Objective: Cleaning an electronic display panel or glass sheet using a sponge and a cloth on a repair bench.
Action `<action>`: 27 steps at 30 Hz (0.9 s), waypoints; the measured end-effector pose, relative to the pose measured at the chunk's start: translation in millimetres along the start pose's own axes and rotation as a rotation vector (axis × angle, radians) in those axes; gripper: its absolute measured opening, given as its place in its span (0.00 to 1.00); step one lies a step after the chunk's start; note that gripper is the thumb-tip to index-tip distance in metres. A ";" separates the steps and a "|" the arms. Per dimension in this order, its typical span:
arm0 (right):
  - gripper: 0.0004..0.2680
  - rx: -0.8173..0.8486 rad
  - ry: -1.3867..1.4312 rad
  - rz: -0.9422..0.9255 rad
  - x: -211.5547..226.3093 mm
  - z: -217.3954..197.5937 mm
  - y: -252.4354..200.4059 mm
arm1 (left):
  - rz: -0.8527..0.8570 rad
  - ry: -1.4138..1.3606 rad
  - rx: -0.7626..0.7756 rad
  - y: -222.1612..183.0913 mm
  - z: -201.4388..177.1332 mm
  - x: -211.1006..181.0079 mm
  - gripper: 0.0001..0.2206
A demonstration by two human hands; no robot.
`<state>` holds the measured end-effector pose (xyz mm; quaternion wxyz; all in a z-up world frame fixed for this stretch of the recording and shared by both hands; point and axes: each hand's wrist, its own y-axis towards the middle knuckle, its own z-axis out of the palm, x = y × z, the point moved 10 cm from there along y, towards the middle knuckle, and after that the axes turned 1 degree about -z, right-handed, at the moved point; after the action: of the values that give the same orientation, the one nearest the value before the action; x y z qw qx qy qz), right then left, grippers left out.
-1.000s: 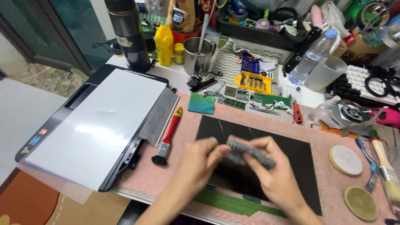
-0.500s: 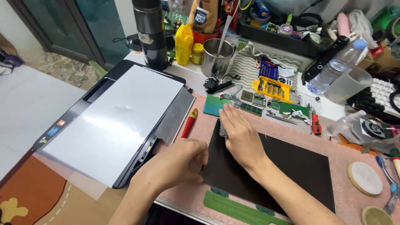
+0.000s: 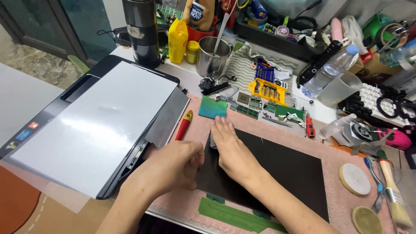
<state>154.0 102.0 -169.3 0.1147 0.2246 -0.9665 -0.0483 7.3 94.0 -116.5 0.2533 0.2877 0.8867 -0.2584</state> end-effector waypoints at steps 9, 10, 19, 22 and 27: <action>0.37 0.017 0.040 -0.046 26.8 -5.3 -22.4 | 0.123 0.064 -0.136 10.0 -0.5 4.9 0.33; 0.37 0.017 0.040 -0.046 32.2 -8.1 -25.2 | 0.123 0.064 -0.136 14.1 3.8 9.6 0.33; 0.33 0.027 0.167 -0.047 81.6 -27.9 -58.1 | 0.242 0.208 -0.223 13.2 1.9 3.3 0.46; 0.31 0.036 0.252 -0.073 94.3 -32.5 -66.6 | 0.255 0.222 -0.212 14.9 5.0 1.7 0.45; 0.32 0.087 0.375 -0.123 105.8 -33.0 -73.4 | 0.222 0.246 -0.162 26.2 15.7 12.9 0.46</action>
<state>100.7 -12.2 -126.8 0.2796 0.2931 -0.9138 0.0294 19.7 107.8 -144.0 0.1923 0.3918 0.8918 -0.1195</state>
